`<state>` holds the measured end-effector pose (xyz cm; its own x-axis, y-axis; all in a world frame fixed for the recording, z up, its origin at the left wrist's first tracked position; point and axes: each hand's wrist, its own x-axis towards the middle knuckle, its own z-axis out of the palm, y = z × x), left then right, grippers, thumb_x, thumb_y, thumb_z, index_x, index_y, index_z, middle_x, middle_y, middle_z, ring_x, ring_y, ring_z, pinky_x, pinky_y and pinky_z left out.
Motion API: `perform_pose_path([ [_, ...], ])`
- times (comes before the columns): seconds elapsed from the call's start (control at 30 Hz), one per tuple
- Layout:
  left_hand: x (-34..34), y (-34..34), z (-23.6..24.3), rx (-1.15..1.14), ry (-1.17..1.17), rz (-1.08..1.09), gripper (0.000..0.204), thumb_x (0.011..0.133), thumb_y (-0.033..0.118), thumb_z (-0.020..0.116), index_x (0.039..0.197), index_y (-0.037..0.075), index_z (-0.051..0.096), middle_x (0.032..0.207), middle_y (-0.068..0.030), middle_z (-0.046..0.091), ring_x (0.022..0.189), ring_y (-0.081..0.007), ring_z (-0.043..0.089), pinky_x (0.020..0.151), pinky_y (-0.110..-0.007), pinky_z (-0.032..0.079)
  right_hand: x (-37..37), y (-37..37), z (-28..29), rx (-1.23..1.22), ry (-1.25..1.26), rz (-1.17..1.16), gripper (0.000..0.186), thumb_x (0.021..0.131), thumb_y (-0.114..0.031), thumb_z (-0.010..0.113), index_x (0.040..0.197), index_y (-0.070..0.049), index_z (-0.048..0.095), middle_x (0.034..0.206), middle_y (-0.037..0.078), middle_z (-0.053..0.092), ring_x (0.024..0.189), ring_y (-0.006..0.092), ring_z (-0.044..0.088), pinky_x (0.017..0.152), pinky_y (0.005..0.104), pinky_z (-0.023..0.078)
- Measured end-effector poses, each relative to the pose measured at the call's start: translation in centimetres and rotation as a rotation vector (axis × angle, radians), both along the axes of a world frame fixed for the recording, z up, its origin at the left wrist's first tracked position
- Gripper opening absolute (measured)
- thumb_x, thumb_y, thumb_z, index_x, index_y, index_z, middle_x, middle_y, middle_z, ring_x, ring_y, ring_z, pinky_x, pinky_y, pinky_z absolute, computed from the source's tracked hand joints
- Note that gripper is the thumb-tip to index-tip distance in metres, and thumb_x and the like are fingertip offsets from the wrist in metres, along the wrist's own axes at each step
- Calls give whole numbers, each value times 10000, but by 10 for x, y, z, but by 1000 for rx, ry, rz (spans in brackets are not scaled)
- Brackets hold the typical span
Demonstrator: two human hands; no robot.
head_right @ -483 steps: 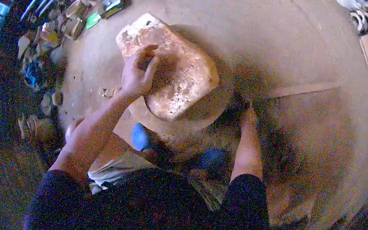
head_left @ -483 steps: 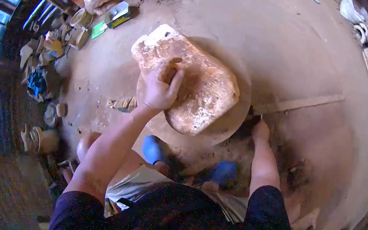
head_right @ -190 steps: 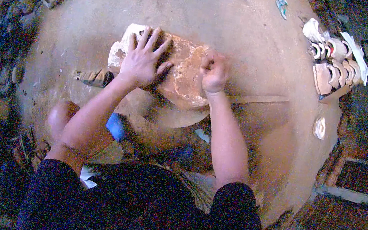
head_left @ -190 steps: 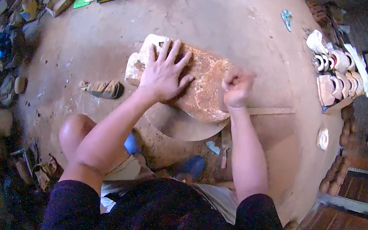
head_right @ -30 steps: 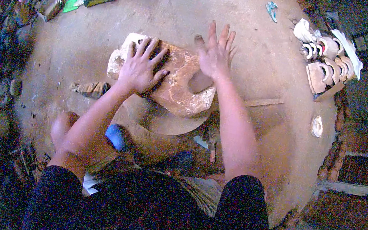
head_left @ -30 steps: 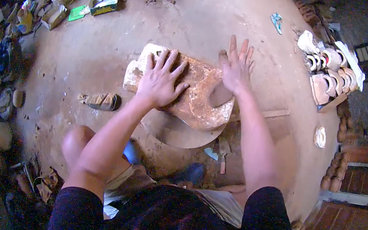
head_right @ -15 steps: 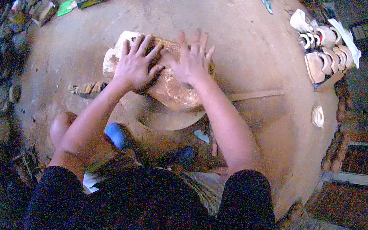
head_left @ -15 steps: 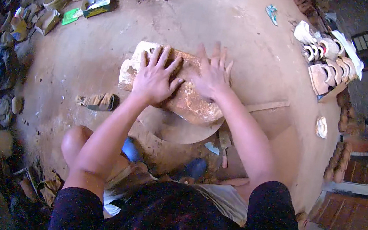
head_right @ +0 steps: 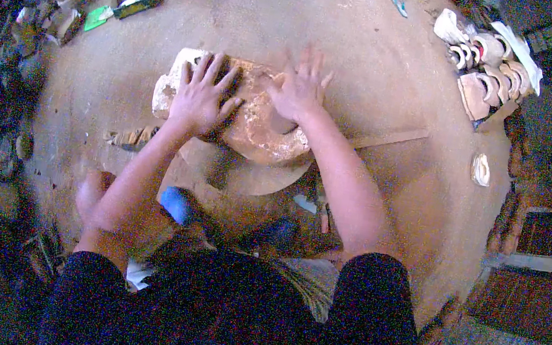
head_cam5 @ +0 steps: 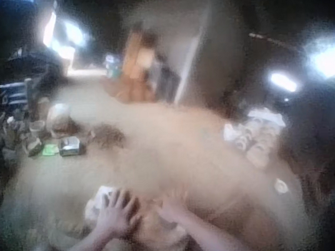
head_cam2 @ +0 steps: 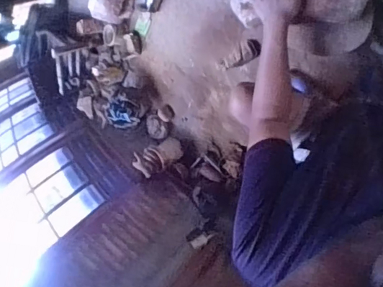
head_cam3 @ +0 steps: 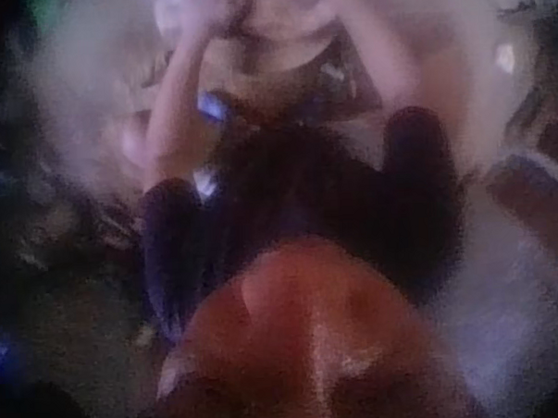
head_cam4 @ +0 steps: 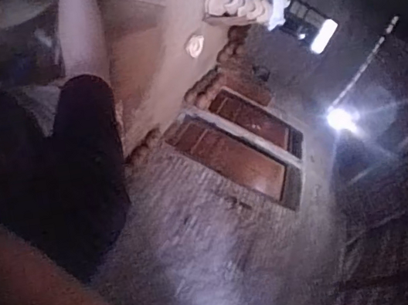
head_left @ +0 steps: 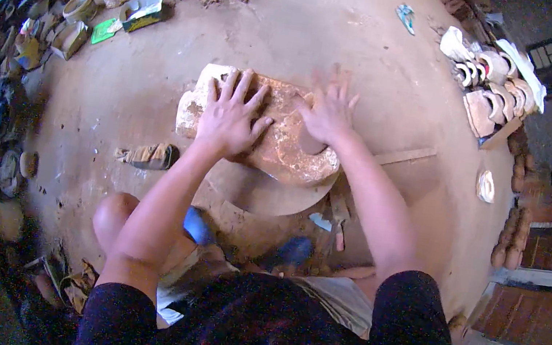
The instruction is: The person shapes a piece of clay on a wheel by hand and with a rib tool, smoothing the surface and trimming the bottom edge.
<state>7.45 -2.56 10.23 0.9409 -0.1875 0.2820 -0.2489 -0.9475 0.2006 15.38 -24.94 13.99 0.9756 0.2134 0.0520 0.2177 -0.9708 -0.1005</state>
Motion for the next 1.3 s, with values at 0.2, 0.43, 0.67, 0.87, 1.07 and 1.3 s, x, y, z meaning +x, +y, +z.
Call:
perform_pose_path([
  [0.2, 8, 0, 3, 20, -11, -15, 675, 992, 582, 477, 1547, 197, 469, 1653, -167, 307, 1540, -389, 232, 1224, -661, 161, 10, -15, 9, 112, -73, -89, 887, 989, -743, 349, 1672, -240, 90, 1709, 249, -44, 1575, 458, -50, 1215, 697, 62],
  [0.43, 6, -1, -2, 35, 19, -13, 675, 997, 586, 472, 1556, 208, 460, 1661, -151, 304, 1542, -379, 235, 1232, -650, 158, -4, -28, 27, 87, 130, -104, 754, 973, -596, 547, 1478, -41, 467, 1562, 315, 324, 1465, 473, 300, 1198, 574, 284],
  [0.67, 5, 0, 0, 32, 18, -25, 674, 1007, 598, 457, 1566, 222, 442, 1671, -146, 288, 1552, -376, 215, 1235, -647, 150, -33, -27, 25, -19, 153, 3, 543, 910, -395, 697, 1193, 67, 670, 1231, 308, 631, 1204, 452, 594, 1068, 493, 477],
  [0.87, 3, 2, 3, 63, 40, -25, 683, 1008, 612, 452, 1575, 232, 426, 1676, -146, 283, 1558, -378, 203, 1234, -647, 156, -24, -34, 50, 164, 186, -54, 498, 827, -361, 781, 1092, 55, 710, 1109, 269, 713, 1048, 413, 697, 927, 491, 560],
  [1.07, 3, 9, -8, 26, 4, -34, 689, 995, 604, 478, 1555, 204, 461, 1654, -141, 324, 1544, -367, 240, 1230, -642, 176, -37, -28, 63, 73, 290, 12, 375, 803, -292, 809, 1053, -22, 734, 987, 190, 753, 925, 329, 735, 837, 423, 569],
  [1.3, 15, 11, -11, -10, -56, -112, 737, 967, 628, 519, 1515, 135, 504, 1618, -143, 390, 1525, -344, 291, 1235, -608, 199, -59, -43, 58, 111, 233, 2, 363, 815, -236, 778, 1088, -4, 726, 1013, 205, 751, 941, 323, 731, 853, 408, 565],
])
